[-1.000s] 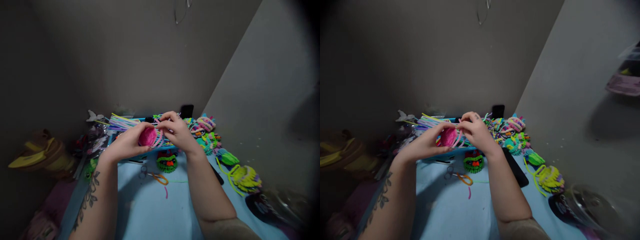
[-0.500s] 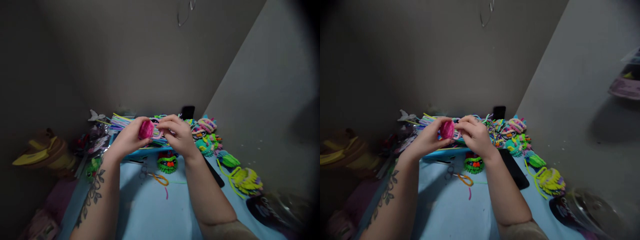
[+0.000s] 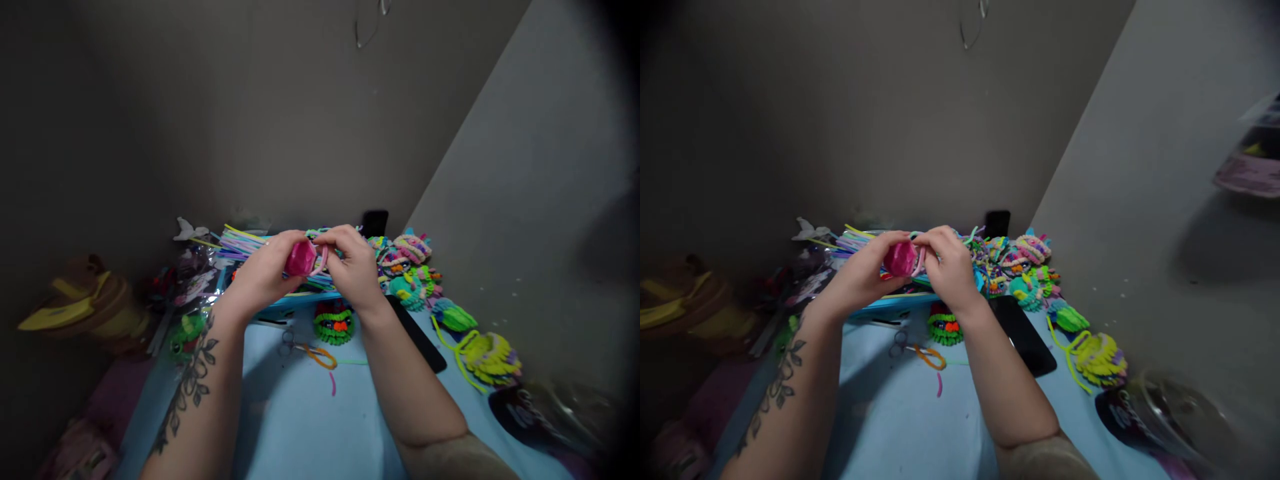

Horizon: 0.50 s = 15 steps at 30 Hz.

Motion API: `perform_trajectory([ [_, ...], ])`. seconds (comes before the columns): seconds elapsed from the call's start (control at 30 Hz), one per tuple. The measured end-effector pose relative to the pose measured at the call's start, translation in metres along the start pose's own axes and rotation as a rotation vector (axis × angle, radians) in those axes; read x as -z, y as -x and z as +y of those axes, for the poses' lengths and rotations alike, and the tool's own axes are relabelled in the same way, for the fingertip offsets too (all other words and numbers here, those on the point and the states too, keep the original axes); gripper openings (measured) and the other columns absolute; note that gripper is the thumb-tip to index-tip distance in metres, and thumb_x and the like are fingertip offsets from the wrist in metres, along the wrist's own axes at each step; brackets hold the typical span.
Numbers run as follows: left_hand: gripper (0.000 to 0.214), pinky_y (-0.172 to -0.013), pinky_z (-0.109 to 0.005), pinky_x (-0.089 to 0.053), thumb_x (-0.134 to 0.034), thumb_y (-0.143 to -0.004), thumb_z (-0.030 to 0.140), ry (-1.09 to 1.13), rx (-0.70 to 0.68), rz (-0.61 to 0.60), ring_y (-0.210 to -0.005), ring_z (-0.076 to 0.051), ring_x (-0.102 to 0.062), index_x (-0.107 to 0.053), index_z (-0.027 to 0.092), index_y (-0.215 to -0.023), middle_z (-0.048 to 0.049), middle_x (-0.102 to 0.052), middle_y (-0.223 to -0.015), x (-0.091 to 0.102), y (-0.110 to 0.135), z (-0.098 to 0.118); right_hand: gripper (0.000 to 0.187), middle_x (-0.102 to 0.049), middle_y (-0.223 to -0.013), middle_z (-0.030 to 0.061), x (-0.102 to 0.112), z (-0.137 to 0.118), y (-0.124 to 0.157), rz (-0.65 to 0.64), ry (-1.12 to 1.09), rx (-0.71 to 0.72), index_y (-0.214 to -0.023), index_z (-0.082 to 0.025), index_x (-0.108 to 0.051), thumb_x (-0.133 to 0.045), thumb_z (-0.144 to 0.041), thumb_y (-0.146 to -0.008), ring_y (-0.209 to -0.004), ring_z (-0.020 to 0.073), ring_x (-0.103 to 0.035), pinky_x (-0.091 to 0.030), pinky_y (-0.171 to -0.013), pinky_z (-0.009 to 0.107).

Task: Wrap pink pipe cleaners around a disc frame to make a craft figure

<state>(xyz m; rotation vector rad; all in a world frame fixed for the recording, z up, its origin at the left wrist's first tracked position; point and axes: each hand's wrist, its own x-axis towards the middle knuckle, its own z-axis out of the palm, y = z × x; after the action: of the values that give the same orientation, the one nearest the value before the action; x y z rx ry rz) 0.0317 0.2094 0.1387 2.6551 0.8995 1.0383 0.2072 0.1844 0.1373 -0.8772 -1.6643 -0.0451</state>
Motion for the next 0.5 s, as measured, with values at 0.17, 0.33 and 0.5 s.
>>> perform_trajectory([
  [0.17,0.058,-0.094,-0.038,-0.045,-0.065,-0.074,0.017,-0.025,-0.008,-0.018,-0.114,-0.023,-0.053,-0.040,0.022,-0.125,-0.0091,-0.054,-0.125,-0.0009,-0.0001,0.0000,0.024,-0.060,-0.083,0.0030,-0.0034,-0.0013,0.0019,0.113,0.041,0.003,-0.085,-0.022,-0.065,-0.050,-0.004,-0.081,-0.082,0.0163,-0.058,-0.049,-0.075,0.032],
  [0.33,0.056,-0.092,-0.039,-0.045,-0.065,-0.075,0.018,-0.042,-0.010,-0.019,-0.112,-0.024,-0.054,-0.040,0.022,-0.125,-0.0095,-0.055,-0.124,-0.0004,0.0002,0.0018,0.022,-0.060,-0.086,0.0031,-0.0071,-0.0008,0.0047,0.159,0.004,-0.073,-0.086,-0.021,-0.065,-0.050,-0.005,-0.082,-0.084,0.0166,-0.060,-0.050,-0.075,0.032],
  [0.5,0.055,-0.091,-0.040,-0.046,-0.065,-0.075,0.020,-0.047,-0.011,-0.035,-0.111,-0.024,-0.055,-0.040,0.023,-0.125,-0.0091,-0.055,-0.124,0.0009,0.0010,0.0048,0.018,-0.061,-0.085,0.0035,-0.0094,-0.0028,0.0049,0.154,0.015,-0.117,-0.086,-0.022,-0.063,-0.049,-0.010,-0.085,-0.084,0.0178,-0.060,-0.050,-0.076,0.033],
])
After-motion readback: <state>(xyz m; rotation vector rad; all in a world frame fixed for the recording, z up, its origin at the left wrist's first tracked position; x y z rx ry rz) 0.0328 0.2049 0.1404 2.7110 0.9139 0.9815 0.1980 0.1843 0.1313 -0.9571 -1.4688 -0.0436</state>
